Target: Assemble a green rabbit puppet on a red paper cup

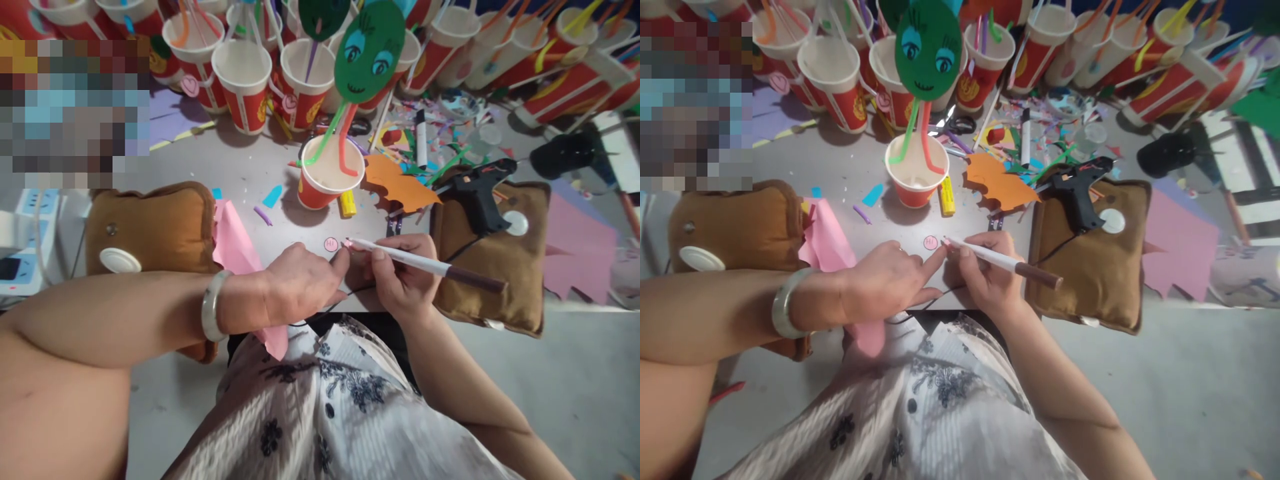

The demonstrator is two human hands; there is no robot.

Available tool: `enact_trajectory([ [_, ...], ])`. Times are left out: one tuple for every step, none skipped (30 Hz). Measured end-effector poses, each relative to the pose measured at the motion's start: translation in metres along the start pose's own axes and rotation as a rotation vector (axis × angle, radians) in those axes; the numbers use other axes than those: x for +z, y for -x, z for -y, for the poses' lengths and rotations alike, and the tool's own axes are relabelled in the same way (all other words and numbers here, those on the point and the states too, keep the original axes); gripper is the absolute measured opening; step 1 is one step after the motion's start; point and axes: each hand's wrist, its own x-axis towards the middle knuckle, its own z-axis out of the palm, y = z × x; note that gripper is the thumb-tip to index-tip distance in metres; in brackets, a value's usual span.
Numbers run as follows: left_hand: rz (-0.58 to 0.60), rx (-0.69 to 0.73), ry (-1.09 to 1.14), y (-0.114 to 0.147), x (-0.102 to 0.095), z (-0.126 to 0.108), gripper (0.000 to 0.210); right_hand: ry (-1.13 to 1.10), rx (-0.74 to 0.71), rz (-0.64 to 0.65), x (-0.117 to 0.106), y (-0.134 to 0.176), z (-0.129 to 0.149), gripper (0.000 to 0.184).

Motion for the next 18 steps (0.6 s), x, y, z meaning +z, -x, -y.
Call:
enact_trajectory([
  [-0.005, 0.000, -0.011, 0.000, 0.001, 0.000, 0.074, -0.024, -0.007, -0.015, 0.001, -0.001, 0.001, 0.020],
  [-0.013, 0.004, -0.019, 0.000, 0.002, 0.000, 0.074, -0.058, -0.017, -0.034, 0.002, -0.002, 0.003, 0.019],
  [-0.021, 0.009, -0.025, 0.000, 0.003, 0.000, 0.075, -0.103, -0.027, -0.047, 0.003, -0.003, 0.005, 0.017],
  [-0.029, 0.014, -0.031, 0.000, 0.005, 0.000, 0.076, -0.153, -0.028, -0.043, 0.004, -0.005, 0.007, 0.015],
  [-0.036, 0.014, -0.037, 0.000, 0.005, 0.000, 0.077, -0.200, -0.023, -0.021, 0.004, -0.006, 0.009, 0.012],
  [-0.040, 0.014, -0.040, 0.000, 0.006, 0.001, 0.077, -0.233, -0.024, 0.005, 0.005, -0.008, 0.010, 0.010],
  [-0.040, 0.012, -0.041, 0.000, 0.006, 0.001, 0.077, -0.250, -0.038, 0.016, 0.005, -0.010, 0.012, 0.009],
  [-0.036, 0.009, -0.040, 0.000, 0.006, 0.001, 0.077, -0.257, -0.065, 0.007, 0.005, -0.011, 0.012, 0.008],
  [-0.030, 0.008, -0.035, 0.000, 0.006, 0.001, 0.076, -0.264, -0.102, -0.025, 0.005, -0.012, 0.013, 0.009],
  [-0.024, 0.012, -0.028, 0.000, 0.006, 0.001, 0.075, -0.280, -0.131, -0.066, 0.005, -0.013, 0.012, 0.010],
  [-0.022, 0.021, -0.021, 0.000, 0.005, 0.001, 0.074, -0.313, -0.135, -0.090, 0.004, -0.013, 0.012, 0.012],
  [-0.026, 0.028, -0.018, 0.000, 0.005, 0.001, 0.073, -0.363, -0.101, -0.082, 0.004, -0.014, 0.011, 0.013],
  [-0.034, 0.032, -0.018, 0.000, 0.005, 0.001, 0.073, -0.419, -0.036, -0.042, 0.003, -0.014, 0.011, 0.013],
  [-0.039, 0.033, -0.018, 0.000, 0.005, 0.001, 0.073, -0.467, 0.037, 0.011, 0.003, -0.014, 0.011, 0.014],
  [-0.043, 0.032, -0.019, 0.000, 0.005, 0.001, 0.073, -0.495, 0.096, 0.047, 0.003, -0.015, 0.011, 0.015],
  [-0.048, 0.030, -0.022, 0.000, 0.006, 0.001, 0.073, -0.502, 0.122, 0.043, 0.002, -0.016, 0.012, 0.016],
  [-0.056, 0.027, -0.024, 0.000, 0.006, 0.001, 0.073, -0.498, 0.113, 0.000, 0.002, -0.016, 0.013, 0.016],
  [-0.067, 0.025, -0.028, -0.001, 0.008, 0.000, 0.073, -0.491, 0.086, -0.052, 0.002, -0.017, 0.014, 0.015],
])
